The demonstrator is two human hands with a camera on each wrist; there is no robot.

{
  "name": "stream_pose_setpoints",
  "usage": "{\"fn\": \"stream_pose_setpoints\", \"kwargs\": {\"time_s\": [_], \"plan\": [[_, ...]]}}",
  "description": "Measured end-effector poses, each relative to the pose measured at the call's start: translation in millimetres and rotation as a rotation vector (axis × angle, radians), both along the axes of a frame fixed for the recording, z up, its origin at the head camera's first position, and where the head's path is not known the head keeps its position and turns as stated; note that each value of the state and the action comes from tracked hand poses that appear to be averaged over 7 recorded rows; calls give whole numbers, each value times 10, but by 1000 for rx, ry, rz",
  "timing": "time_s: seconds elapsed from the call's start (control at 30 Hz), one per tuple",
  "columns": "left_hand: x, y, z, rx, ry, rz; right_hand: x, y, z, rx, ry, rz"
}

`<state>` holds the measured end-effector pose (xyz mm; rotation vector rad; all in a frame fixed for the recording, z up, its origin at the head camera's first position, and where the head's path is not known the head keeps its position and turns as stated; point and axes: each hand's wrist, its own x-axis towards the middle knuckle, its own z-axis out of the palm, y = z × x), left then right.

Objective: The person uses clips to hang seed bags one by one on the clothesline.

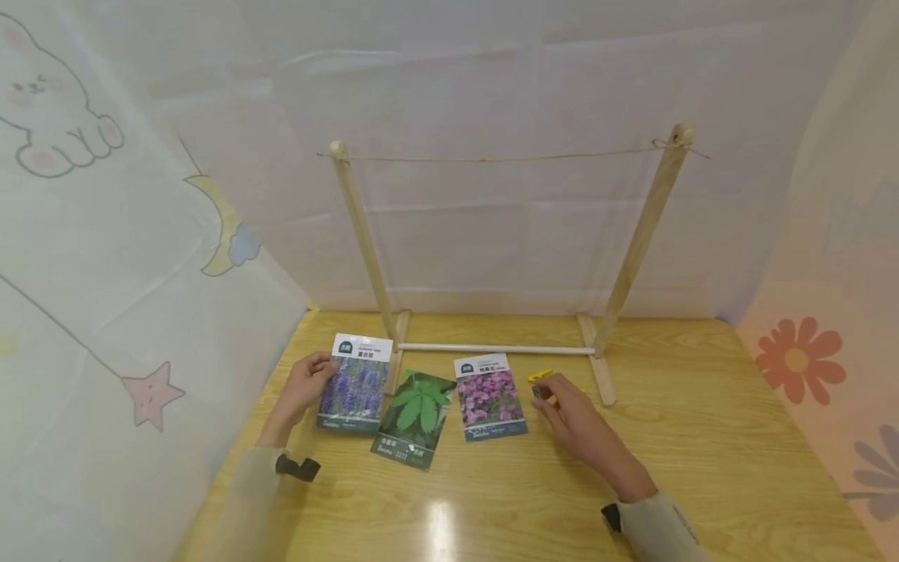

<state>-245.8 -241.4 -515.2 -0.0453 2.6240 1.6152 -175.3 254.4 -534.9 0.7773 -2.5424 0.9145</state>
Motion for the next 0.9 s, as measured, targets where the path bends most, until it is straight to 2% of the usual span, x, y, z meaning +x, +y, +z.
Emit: {"fn": "stream_pose_setpoints", "kwargs": {"time_s": [0.27,0.47,0.7,0.9], "plan": [[5,65,44,-15,36,-26,-34,-29,24,-5,14,10],[10,132,86,-13,35,-45,-19,-53,85,-27,-1,14],[10,210,110,4,47,-78,-48,-82,162,-48,23,29],[18,288,120,4,61,-86,-80,-122,191,-66,-4,39]]}}
